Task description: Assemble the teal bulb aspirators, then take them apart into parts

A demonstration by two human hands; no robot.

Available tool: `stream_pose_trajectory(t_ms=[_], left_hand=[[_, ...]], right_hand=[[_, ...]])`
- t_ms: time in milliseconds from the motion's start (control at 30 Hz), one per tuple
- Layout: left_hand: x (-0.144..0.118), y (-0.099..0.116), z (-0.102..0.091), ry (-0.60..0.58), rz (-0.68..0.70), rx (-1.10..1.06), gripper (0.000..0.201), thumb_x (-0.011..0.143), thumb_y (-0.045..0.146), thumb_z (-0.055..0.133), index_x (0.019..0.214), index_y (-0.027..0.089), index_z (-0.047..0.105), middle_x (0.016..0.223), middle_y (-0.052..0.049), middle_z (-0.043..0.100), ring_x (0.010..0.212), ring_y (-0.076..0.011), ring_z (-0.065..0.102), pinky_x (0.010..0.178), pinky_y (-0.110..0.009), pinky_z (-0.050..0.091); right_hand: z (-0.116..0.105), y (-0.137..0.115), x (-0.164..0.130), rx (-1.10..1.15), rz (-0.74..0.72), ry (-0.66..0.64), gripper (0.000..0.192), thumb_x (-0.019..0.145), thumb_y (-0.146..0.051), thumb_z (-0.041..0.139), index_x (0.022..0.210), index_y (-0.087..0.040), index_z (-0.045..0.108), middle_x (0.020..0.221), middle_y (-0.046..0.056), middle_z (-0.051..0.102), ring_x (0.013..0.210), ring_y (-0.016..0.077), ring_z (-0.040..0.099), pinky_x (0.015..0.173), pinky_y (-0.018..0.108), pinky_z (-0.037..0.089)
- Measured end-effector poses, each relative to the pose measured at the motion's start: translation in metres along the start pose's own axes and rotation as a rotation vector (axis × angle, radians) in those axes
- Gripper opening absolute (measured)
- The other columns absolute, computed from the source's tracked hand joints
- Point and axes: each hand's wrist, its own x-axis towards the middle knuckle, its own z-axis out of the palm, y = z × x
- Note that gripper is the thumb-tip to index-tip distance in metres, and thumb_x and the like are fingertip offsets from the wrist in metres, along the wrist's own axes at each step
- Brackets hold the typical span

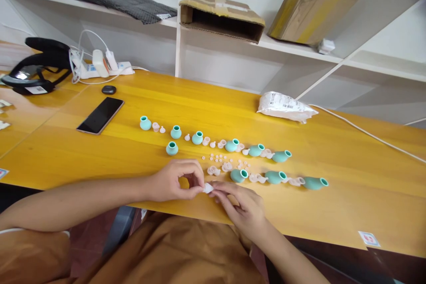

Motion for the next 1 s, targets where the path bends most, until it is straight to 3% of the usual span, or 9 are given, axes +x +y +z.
stream_pose_trajectory(t_ms=[433,1000], left_hand=[[0.0031,0.0049,-0.0016,0.035,0.007,0.018,0.002,0.096,0.015,0.075,0.095,0.017,0.074,0.093,-0.005,0.075,0.081,-0.0145,0.072,0.074,-0.025,0.061],[0.0028,0.003,-0.0025,-0.007,0.016,0.045,0.005,0.097,0.014,0.076,0.099,0.017,0.073,0.095,-0.003,0.074,0.083,-0.0133,0.073,0.075,-0.023,0.06]], right_hand=[[-0.0008,-0.0038,0.0036,0.006,-0.011,-0.016,0.019,0.112,-0.015,0.069,0.128,-0.023,0.075,0.102,0.004,0.09,0.085,0.0178,0.089,0.081,0.025,0.073],[0.0,-0.002,0.0045,-0.002,-0.059,-0.027,0.022,0.111,-0.01,0.069,0.129,-0.022,0.072,0.107,0.004,0.09,0.089,0.0156,0.088,0.084,0.023,0.071]])
